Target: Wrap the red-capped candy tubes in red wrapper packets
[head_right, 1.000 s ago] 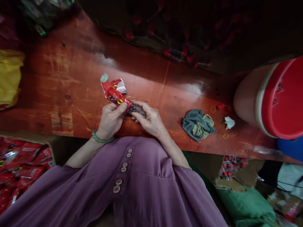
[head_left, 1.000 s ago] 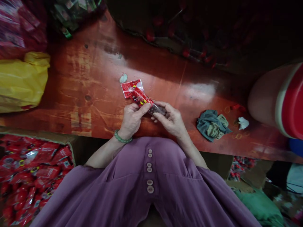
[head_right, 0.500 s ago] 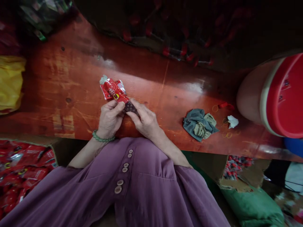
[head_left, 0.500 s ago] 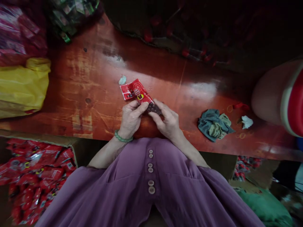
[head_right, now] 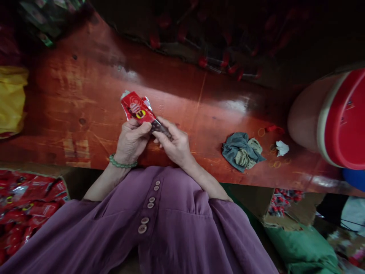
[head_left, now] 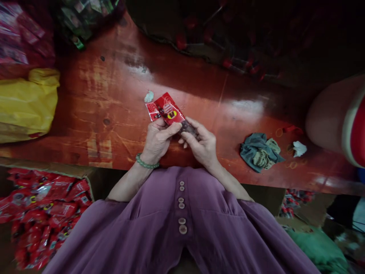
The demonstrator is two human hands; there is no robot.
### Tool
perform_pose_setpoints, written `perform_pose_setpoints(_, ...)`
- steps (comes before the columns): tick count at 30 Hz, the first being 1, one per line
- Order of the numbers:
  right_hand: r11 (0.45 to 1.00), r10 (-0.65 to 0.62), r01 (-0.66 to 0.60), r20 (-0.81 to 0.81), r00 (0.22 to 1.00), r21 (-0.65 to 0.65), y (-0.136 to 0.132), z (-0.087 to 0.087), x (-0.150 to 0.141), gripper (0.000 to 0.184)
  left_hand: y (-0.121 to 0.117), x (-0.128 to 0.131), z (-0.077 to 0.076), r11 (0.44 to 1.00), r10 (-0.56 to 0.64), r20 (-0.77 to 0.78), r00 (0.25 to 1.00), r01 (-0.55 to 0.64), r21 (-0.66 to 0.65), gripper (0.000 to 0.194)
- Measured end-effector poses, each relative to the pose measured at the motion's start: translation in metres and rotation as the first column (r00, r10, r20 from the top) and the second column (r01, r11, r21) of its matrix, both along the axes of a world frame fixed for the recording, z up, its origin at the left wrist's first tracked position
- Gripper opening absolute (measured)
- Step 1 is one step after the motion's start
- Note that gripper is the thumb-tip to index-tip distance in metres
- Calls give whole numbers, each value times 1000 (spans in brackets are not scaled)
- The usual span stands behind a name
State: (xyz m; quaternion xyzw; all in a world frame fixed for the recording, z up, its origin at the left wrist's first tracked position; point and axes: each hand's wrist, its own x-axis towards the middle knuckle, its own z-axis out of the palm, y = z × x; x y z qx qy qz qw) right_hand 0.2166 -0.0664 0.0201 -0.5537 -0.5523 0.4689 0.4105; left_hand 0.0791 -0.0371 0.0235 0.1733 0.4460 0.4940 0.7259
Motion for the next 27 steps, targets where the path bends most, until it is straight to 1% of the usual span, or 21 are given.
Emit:
perform_pose_setpoints(2,990,5,-26,-148,989,-139,0,-1,-2,48,1,-1,2,1000,-20,-45,999,20,0,24)
perform_pose_setpoints(3,985,2,-36,-193,981,-170,0,-1,-3,50,1,-2,3,999,-35,-50,998,35,-2,23)
perform_pose_setpoints(6,984,-8,-27,-194,981,-174,2,1,-6,50,1,-1,3,998,-59,7,998,59,6,29)
perform_pose_setpoints(8,985,22,-57,-208,978,-164,4,4,-7,50,2,0,1,1000,-24,36,999,23,18,35)
perform_pose_setpoints(10,980,41,-89,-257,966,-180,6,6,-6,53,4,0,-4,999,28,41,999,-29,37,38)
perform_pose_setpoints(13,968,42,-117,-318,947,-222,7,8,-4,58,6,-2,-9,996,53,31,998,-55,67,35)
perform_pose_setpoints(15,957,43,-140,-357,933,-252,7,7,-2,58,5,-5,-9,995,59,-25,998,-57,86,32)
perform_pose_setpoints(17,950,32,-150,-394,919,-272,8,5,-1,53,1,-9,-3,989,56,-176,983,-31,142,30)
perform_pose_setpoints(19,953,33,-155,-419,907,-261,10,2,0,44,-3,-14,6,969,58,-381,923,40,244,27)
perform_pose_setpoints(21,959,52,-172,-457,888,-225,13,-1,-1,38,-5,-19,14,938,82,-526,846,113,329,22)
perform_pose_setpoints(22,958,63,-190,-488,871,-214,14,-2,-1,37,-5,-20,16,927,99,-549,830,123,353,21)
perform_pose_setpoints(23,955,71,-209,-523,849,-210,16,-3,-2,36,-3,-20,18,924,112,-544,832,114,365,21)
perform_pose_setpoints(25,948,68,-234,-580,812,-216,18,-3,-4,36,1,-19,18,931,127,-501,856,71,358,23)
perform_pose_setpoints(27,946,66,-242,-604,794,-216,20,-1,-5,36,5,-17,16,942,116,-451,885,47,333,25)
